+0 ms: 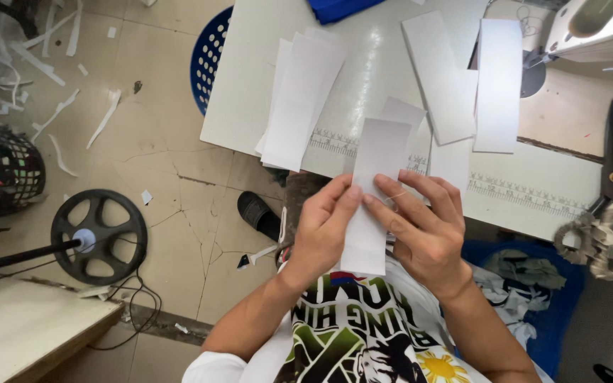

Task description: The person uses scissors to cut a large sheet of white paper into several narrow strips. After cutting, they fold each strip in half lengthwise and place them on the table.

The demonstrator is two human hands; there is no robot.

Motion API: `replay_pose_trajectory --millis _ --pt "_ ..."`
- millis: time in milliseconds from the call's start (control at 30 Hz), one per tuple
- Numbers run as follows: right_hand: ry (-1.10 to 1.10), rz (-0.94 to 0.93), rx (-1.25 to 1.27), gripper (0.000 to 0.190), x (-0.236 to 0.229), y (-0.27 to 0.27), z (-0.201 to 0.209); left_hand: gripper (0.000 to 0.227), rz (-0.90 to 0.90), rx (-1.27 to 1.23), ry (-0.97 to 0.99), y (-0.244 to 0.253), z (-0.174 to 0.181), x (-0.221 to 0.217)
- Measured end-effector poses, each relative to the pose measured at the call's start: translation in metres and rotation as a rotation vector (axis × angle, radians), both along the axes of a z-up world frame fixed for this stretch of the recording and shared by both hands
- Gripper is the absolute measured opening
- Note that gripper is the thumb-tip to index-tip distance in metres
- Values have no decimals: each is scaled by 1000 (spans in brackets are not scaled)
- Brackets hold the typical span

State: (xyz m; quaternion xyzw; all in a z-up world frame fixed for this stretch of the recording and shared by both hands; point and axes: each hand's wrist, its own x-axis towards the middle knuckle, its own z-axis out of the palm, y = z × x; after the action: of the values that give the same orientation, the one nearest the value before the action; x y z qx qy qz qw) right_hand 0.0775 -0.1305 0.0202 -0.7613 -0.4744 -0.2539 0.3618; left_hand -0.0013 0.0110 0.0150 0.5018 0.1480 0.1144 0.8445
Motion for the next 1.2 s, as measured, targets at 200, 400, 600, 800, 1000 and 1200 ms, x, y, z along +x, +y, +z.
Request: replay_pose_trajectory --millis 200,400,600,800,1000,1200 --pt "114 -19 91 19 10 -14 -5 28 202 739 88 56 43 16" --pt "130 -131 -17 13 22 -42 -8 39 73 1240 234 117 31 58" --pt "159 -289 -106 13 30 -60 -12 44 48 1599 427 106 43 55" --pt "99 -305 -62 28 73 -40 -4 36 188 1388 -147 40 17 35" --pt "120 -429 -435 58 93 -20 -6 35 -30 1082 -256 -9 -8 27" --pt "242 -407 -366 62 91 -20 17 23 -43 1188 -345 -14 22 23"
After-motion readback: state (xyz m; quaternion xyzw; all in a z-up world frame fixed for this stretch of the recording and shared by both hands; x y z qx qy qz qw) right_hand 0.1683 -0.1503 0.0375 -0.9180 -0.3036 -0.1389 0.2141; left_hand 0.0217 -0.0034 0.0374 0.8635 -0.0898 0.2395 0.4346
